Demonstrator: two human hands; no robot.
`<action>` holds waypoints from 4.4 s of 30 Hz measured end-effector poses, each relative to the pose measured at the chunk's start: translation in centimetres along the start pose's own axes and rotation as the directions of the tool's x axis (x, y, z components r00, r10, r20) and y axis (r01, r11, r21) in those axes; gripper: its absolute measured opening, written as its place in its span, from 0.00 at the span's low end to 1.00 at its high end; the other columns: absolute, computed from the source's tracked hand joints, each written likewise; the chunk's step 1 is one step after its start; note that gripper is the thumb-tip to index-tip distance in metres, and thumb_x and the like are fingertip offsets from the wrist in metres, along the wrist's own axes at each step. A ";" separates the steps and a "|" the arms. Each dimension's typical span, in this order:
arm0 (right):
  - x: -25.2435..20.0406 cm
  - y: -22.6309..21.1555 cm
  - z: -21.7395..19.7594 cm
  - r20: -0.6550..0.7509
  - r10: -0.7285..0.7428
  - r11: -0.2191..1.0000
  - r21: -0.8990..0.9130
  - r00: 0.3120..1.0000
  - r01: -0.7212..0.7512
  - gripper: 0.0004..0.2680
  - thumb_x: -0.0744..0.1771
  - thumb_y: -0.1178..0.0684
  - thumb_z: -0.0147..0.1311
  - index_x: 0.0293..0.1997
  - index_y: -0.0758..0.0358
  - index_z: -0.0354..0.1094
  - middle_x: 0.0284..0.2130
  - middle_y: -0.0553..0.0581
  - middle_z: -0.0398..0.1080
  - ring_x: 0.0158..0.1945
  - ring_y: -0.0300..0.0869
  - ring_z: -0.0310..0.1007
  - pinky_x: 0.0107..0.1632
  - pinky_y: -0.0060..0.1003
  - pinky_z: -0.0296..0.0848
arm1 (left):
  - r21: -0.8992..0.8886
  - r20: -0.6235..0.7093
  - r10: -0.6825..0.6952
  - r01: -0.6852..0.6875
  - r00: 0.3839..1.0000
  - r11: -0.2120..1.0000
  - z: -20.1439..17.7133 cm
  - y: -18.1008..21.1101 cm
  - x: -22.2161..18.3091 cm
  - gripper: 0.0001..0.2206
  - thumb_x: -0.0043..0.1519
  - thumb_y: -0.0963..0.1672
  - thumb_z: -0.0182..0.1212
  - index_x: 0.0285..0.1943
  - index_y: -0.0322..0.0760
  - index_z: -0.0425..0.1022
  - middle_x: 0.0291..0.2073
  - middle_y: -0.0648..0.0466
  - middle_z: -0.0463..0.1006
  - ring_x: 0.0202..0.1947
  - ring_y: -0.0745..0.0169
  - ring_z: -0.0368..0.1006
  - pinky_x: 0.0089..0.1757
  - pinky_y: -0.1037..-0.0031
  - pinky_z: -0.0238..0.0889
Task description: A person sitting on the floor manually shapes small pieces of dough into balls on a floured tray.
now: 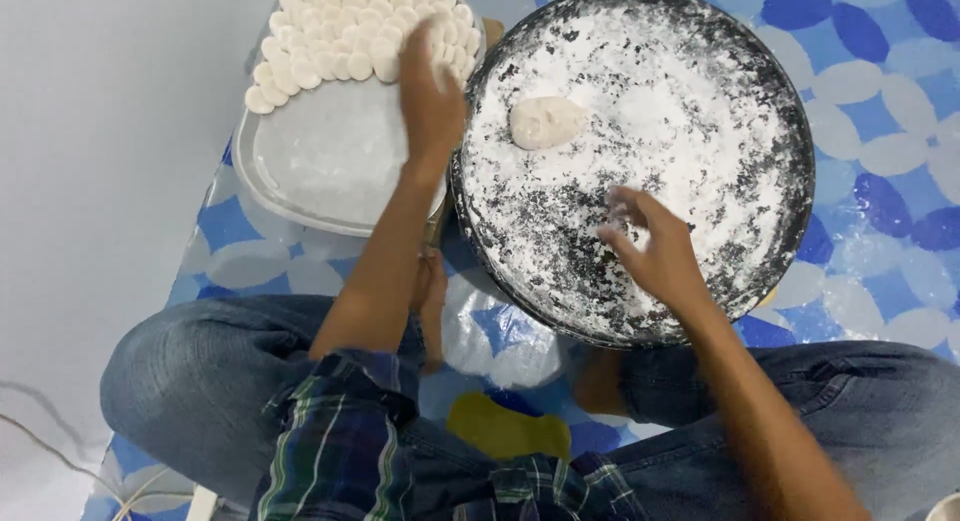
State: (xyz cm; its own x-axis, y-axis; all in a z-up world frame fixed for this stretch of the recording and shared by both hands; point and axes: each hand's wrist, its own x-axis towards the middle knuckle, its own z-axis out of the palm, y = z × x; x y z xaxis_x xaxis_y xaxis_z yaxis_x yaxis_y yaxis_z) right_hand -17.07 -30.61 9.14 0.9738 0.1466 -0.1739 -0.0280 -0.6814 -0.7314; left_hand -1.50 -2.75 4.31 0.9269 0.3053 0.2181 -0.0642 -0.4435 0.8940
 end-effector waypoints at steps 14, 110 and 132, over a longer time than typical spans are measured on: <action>14.6 3.6 4.8 -0.158 -0.393 0.919 -0.079 0.906 0.385 0.18 0.70 0.63 0.53 0.69 0.76 0.57 0.62 0.78 0.61 0.68 0.69 0.57 0.69 0.60 0.57 | 0.117 0.631 0.275 -0.440 0.725 0.890 6.6 -2.9 -5.3 0.37 0.61 0.41 0.68 0.76 0.23 0.50 0.72 0.30 0.53 0.74 0.32 0.43 0.69 0.50 0.34; 11.2 7.3 8.3 -0.348 -0.272 0.954 -0.217 0.897 0.206 0.15 0.69 0.48 0.60 0.62 0.57 0.69 0.41 0.61 0.71 0.38 0.57 0.74 0.46 0.54 0.71 | -0.257 0.403 0.342 -0.254 0.849 0.932 9.9 -3.0 -7.3 0.20 0.71 0.51 0.43 0.64 0.37 0.70 0.59 0.41 0.74 0.69 0.40 0.57 0.68 0.47 0.32; 10.7 3.2 3.9 -0.221 -0.101 0.995 -0.049 0.970 0.092 0.08 0.69 0.58 0.57 0.52 0.69 0.74 0.37 0.69 0.71 0.40 0.63 0.78 0.43 0.54 0.75 | -0.161 0.469 0.197 -0.136 0.861 0.978 11.7 -3.3 -6.2 0.27 0.69 0.59 0.35 0.56 0.43 0.76 0.58 0.47 0.75 0.71 0.50 0.56 0.68 0.49 0.27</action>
State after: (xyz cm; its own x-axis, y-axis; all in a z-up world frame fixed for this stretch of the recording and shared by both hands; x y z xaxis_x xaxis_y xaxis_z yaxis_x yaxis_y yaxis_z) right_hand -7.60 -28.43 2.42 0.9973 0.0523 0.0507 0.0728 -0.6992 -0.7112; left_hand -2.72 -13.04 -4.60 0.9587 -0.2199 0.1804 -0.2486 -0.3397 0.9071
